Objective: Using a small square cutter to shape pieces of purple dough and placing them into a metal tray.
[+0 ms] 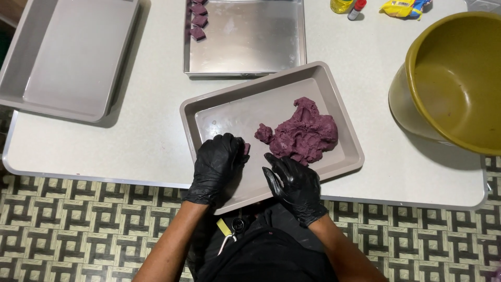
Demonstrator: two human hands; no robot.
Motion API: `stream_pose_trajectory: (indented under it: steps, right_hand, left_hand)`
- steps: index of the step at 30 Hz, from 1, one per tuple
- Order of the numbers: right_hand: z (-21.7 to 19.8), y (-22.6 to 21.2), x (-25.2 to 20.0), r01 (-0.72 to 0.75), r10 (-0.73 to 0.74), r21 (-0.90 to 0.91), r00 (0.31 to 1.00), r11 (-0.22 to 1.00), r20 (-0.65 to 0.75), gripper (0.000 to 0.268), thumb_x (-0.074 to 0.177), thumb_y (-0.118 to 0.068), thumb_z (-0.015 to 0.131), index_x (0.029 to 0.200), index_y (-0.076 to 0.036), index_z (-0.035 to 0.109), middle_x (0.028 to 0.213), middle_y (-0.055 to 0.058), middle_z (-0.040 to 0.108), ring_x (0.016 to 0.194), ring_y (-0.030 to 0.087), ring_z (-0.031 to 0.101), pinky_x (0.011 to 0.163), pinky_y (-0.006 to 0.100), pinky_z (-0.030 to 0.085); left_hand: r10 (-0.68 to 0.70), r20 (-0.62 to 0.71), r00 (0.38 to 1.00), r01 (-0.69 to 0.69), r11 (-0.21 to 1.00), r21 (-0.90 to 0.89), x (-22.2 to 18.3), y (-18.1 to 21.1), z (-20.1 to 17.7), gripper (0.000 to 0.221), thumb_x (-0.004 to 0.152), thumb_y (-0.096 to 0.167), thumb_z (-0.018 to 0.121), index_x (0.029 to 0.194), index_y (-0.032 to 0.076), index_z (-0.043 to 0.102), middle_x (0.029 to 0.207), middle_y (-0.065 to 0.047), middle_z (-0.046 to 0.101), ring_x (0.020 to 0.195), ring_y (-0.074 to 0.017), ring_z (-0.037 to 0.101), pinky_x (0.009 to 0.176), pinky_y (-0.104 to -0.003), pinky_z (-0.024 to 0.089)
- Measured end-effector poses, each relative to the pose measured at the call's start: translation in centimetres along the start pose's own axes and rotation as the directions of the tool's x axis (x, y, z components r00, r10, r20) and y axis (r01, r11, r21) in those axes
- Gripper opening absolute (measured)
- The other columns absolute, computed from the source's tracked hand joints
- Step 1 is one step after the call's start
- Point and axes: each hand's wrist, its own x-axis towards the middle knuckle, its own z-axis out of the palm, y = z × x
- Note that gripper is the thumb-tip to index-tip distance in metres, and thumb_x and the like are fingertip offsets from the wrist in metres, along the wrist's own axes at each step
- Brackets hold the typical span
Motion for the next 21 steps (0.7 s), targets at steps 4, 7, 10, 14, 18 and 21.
stream_pose_trajectory:
  steps: [4,7,10,14,18,21]
  right_hand:
    - [0.0,0.1,0.2,-0.007,0.009,0.083,1.0,0.997,-0.013,0.019,0.09,-0.029,0.077,0.102,-0.015,0.075,0.089,0.001,0.071,0.089,0.022,0.072,0.077,0.032,0.059]
    - [0.6,0.3,-0.4,0.015,-0.012,0.066,0.999,0.998,-0.051,0.021,0.089,-0.028,0.078,0.104,-0.015,0.076,0.093,0.002,0.072,0.094,0.022,0.072,0.08,0.033,0.058]
    - [0.9,0.4,-0.8,0.045,-0.047,-0.042,0.997,0.998,-0.059,0.022,0.091,-0.032,0.075,0.107,-0.016,0.075,0.099,0.001,0.072,0.101,0.02,0.071,0.085,0.032,0.057]
    - [0.7,0.2,-0.6,-0.007,0.009,0.036,0.999,0.999,-0.036,0.024,0.09,-0.032,0.077,0.109,-0.017,0.077,0.093,-0.001,0.072,0.096,0.02,0.072,0.083,0.032,0.058]
    - [0.7,0.2,-0.6,-0.03,0.031,0.044,0.999,0.999,-0.028,0.025,0.09,-0.035,0.076,0.109,-0.019,0.077,0.092,-0.002,0.072,0.095,0.018,0.073,0.082,0.031,0.058]
    - [-0.4,-0.1,0.2,-0.057,0.054,0.075,0.998,0.996,0.044,0.022,0.09,-0.035,0.075,0.106,-0.02,0.076,0.084,-0.005,0.071,0.088,0.017,0.074,0.077,0.031,0.059]
  left_hand:
    - [0.002,-0.004,1.0,-0.002,1.0,-0.001,0.3,0.2,0.0,0.036,0.08,0.041,0.074,0.106,0.016,0.068,0.083,-0.005,0.057,0.072,-0.0307,0.061,0.059,-0.046,0.053]
    - [0.003,-0.01,1.0,-0.003,1.0,0.0,0.5,0.3,-0.1,0.036,0.081,0.041,0.073,0.106,0.016,0.067,0.083,-0.005,0.057,0.073,-0.031,0.061,0.059,-0.047,0.053]
    - [0.005,-0.017,1.0,-0.005,1.0,0.0,0.6,0.4,0.0,0.037,0.082,0.041,0.072,0.107,0.016,0.067,0.083,-0.005,0.057,0.073,-0.0313,0.061,0.059,-0.047,0.054]
    - [0.004,-0.028,1.0,-0.004,1.0,0.005,0.7,0.3,-0.1,0.037,0.083,0.041,0.07,0.109,0.015,0.067,0.084,-0.005,0.057,0.074,-0.0317,0.061,0.06,-0.047,0.054]
    - [0.005,-0.037,0.999,-0.005,1.0,0.009,0.3,0.5,-0.2,0.037,0.085,0.042,0.069,0.11,0.014,0.066,0.085,-0.006,0.057,0.075,-0.032,0.062,0.061,-0.047,0.054]
    - [0.005,-0.044,0.999,-0.004,1.0,0.011,0.2,0.6,-0.3,0.037,0.086,0.042,0.067,0.111,0.014,0.066,0.085,-0.006,0.057,0.075,-0.0323,0.062,0.061,-0.047,0.054]
